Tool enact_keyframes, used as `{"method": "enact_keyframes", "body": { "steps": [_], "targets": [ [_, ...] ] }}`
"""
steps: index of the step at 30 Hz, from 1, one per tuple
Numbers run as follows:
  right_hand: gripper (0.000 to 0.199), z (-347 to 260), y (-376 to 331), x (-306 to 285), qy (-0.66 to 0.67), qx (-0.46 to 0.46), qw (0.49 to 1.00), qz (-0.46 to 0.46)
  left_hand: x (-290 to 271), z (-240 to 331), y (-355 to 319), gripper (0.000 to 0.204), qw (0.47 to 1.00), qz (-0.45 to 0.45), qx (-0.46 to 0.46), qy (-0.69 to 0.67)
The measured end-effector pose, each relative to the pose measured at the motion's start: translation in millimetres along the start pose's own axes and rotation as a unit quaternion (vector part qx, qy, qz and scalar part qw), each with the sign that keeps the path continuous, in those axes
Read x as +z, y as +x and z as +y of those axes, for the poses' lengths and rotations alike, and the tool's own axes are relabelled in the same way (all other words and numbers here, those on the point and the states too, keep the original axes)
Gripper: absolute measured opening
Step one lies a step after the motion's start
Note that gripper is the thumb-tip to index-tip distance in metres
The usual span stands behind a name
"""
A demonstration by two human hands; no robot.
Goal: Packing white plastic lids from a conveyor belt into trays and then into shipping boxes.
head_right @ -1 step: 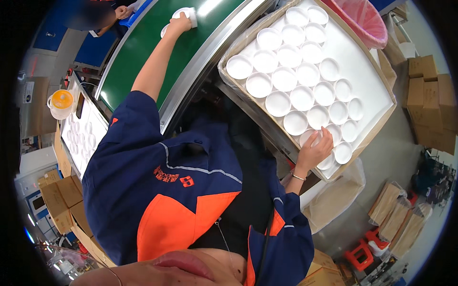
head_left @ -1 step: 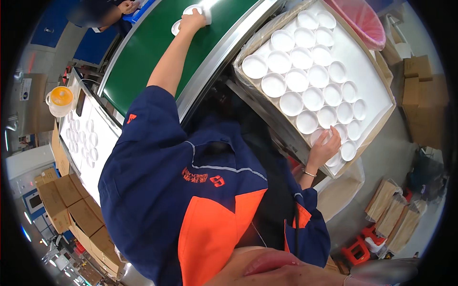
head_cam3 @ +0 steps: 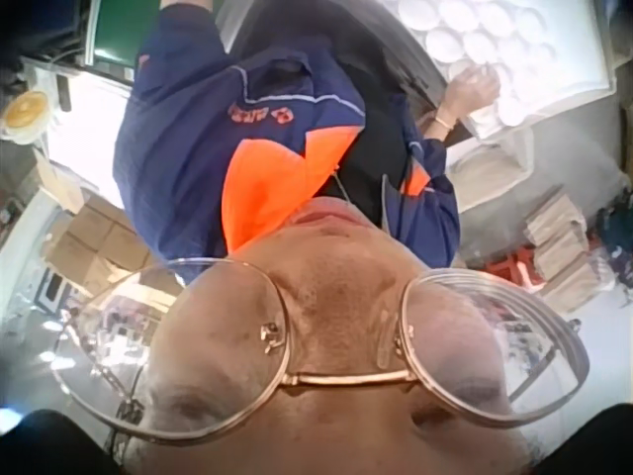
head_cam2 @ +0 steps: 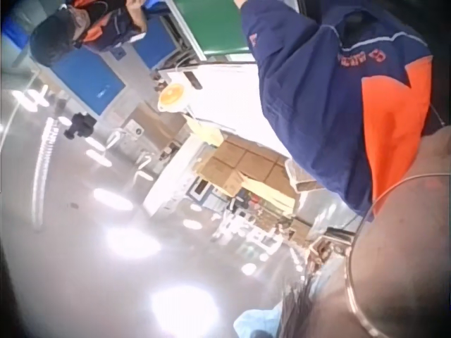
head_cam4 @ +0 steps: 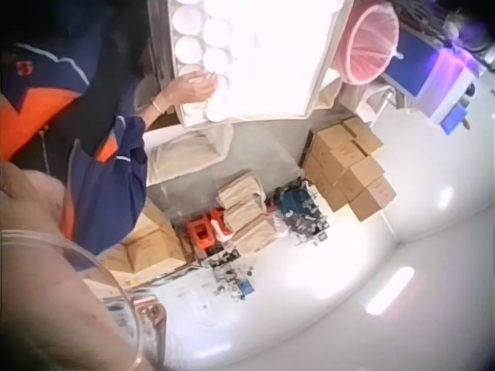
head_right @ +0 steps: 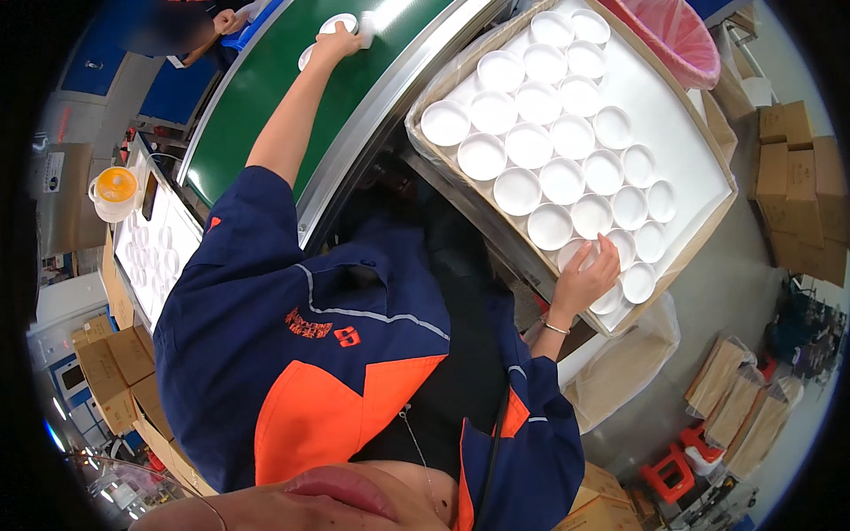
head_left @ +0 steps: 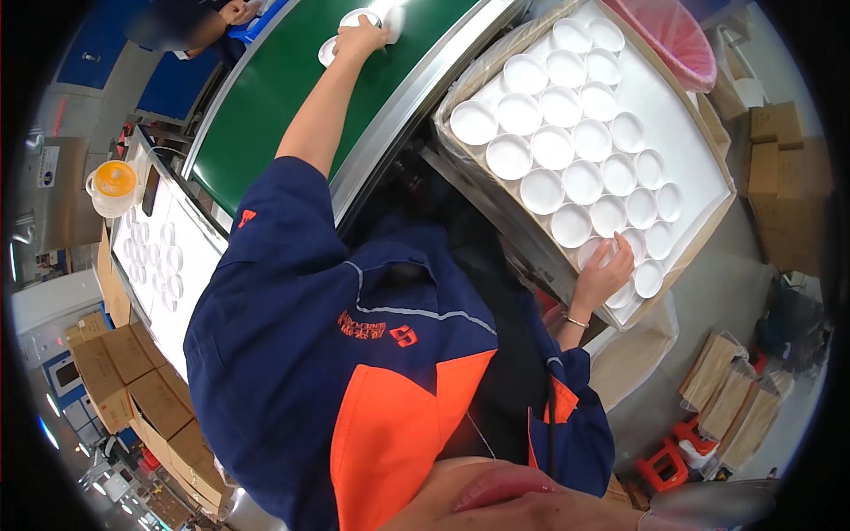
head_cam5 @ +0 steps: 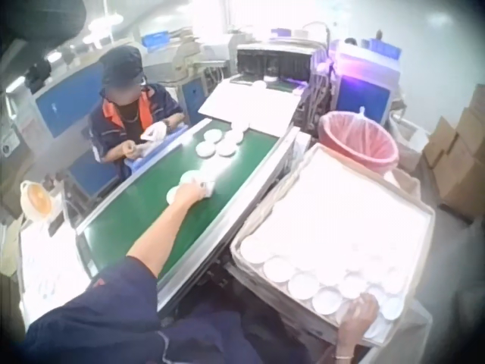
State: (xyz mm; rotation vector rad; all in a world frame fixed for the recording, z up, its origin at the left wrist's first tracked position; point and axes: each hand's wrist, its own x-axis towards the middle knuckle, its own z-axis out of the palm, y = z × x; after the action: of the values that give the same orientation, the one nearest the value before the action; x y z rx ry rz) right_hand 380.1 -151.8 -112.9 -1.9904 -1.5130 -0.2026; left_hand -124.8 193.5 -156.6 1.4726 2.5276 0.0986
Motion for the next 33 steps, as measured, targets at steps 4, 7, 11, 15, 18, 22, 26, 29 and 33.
{"method": "enact_keyframes", "body": {
  "steps": [4,7,11,15,18,22,26,29,33],
  "targets": [
    [0.025,9.3,-2.8,2.2,-0.004,-0.001,1.000,-0.001,-28.4,36.9,-43.2,0.075,0.998,-0.029,-0.054,-0.028],
    [0.025,5.4,-1.8,0.2,0.002,0.001,1.000,-0.003,-30.1,30.3,-52.1,0.067,0.998,-0.017,-0.050,-0.037],
    [0.025,5.8,-2.3,1.1,0.000,0.004,1.000,-0.006,-9.2,26.1,-69.4,0.041,0.989,0.092,0.110,-0.024],
    [0.025,7.0,-2.8,0.8,0.009,-0.004,1.000,-0.003,-23.3,9.3,-74.2,0.039,0.982,0.054,0.179,-0.019],
    [0.025,6.1,-2.4,1.6,0.001,0.015,1.000,-0.004,-60.9,13.1,-109.2,0.035,0.935,0.068,0.210,-0.277],
    [0.025,6.9,-2.6,-0.4,-0.006,0.019,1.000,-0.015,-94.3,31.8,-196.1,0.038,0.440,-0.330,0.179,-0.816],
    [0.024,5.6,-0.8,-0.8,0.005,0.015,1.000,-0.015,-108.0,50.4,-251.5,0.047,0.217,-0.488,0.201,-0.821],
    [0.024,4.8,0.2,1.1,0.002,0.019,1.000,-0.013,-110.8,73.7,-277.5,0.051,0.173,-0.492,0.197,-0.830],
    [0.024,5.4,1.5,1.7,-0.002,0.030,1.000,-0.010,-110.2,88.7,-285.6,0.054,0.164,-0.525,0.147,-0.822]
  ]
}}
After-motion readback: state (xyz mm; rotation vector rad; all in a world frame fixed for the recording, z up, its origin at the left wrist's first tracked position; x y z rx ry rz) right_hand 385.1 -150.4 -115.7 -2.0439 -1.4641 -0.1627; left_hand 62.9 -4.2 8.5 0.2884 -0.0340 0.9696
